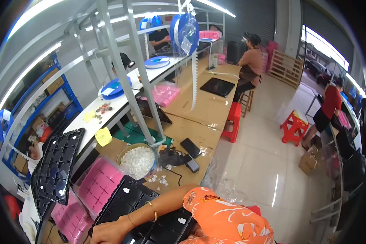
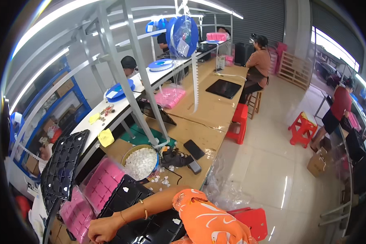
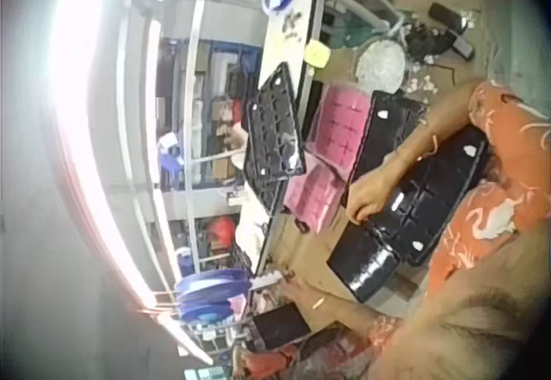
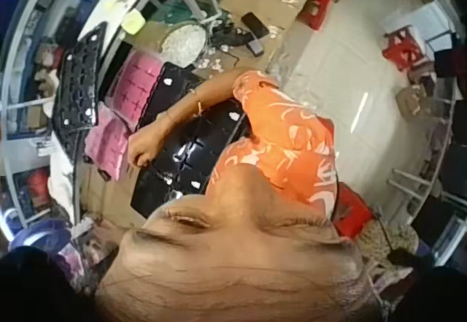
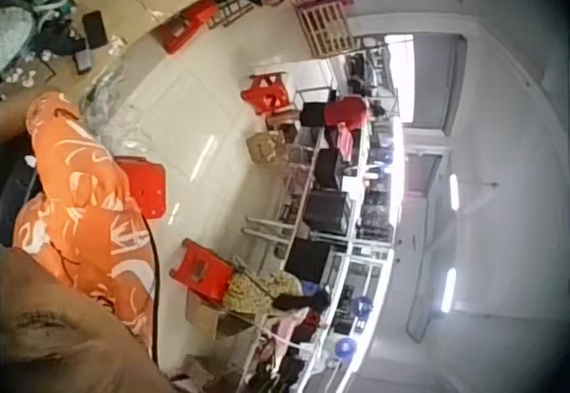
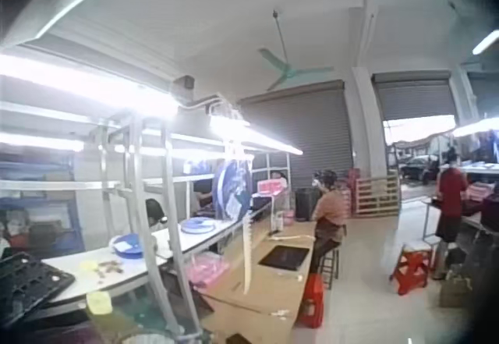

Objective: The person peels and sticks adhesive tabs onto a black plastic tray, presses a pink foam pad onto it, and applies adhesive tabs to another tray.

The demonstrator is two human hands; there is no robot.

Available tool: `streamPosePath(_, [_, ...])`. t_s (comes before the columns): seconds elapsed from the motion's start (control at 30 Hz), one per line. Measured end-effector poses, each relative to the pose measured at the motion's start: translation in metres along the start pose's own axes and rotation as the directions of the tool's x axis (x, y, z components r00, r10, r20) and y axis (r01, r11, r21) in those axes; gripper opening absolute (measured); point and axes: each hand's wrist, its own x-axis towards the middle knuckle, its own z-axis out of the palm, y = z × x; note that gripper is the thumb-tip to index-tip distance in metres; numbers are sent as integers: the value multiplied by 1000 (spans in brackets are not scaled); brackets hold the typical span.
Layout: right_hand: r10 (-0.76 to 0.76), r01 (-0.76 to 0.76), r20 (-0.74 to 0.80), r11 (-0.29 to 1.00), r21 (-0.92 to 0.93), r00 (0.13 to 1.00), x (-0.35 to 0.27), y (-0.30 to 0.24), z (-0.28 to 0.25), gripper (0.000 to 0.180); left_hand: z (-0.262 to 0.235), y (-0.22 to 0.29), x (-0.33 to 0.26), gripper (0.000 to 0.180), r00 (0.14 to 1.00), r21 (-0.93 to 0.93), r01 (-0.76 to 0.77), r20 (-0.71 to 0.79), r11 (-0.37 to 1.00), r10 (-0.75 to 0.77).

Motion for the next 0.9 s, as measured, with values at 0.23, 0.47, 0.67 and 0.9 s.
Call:
streamPosePath(0.23, [-83, 114, -344, 991, 71, 935, 2, 6, 7, 22, 38, 72, -228, 17, 909, 40, -155, -385, 987, 158])
streamPosePath(0.47, [133, -87, -85, 909, 408, 987, 32, -5, 35, 50, -5, 96, -354, 30, 940, -125, -284, -233, 951, 250])
streamPosePath(0.67, [257, -239, -107, 959, 153, 961, 13, -27, 5, 42, 20, 67, -295, 49, 979, -293, -195, -116, 936, 167])
streamPosePath(0.9, [242, -210, -90, 939, 272, 966, 32, -37, 21, 48, 17, 75, -325, 55, 975, -136, -173, -161, 976, 150])
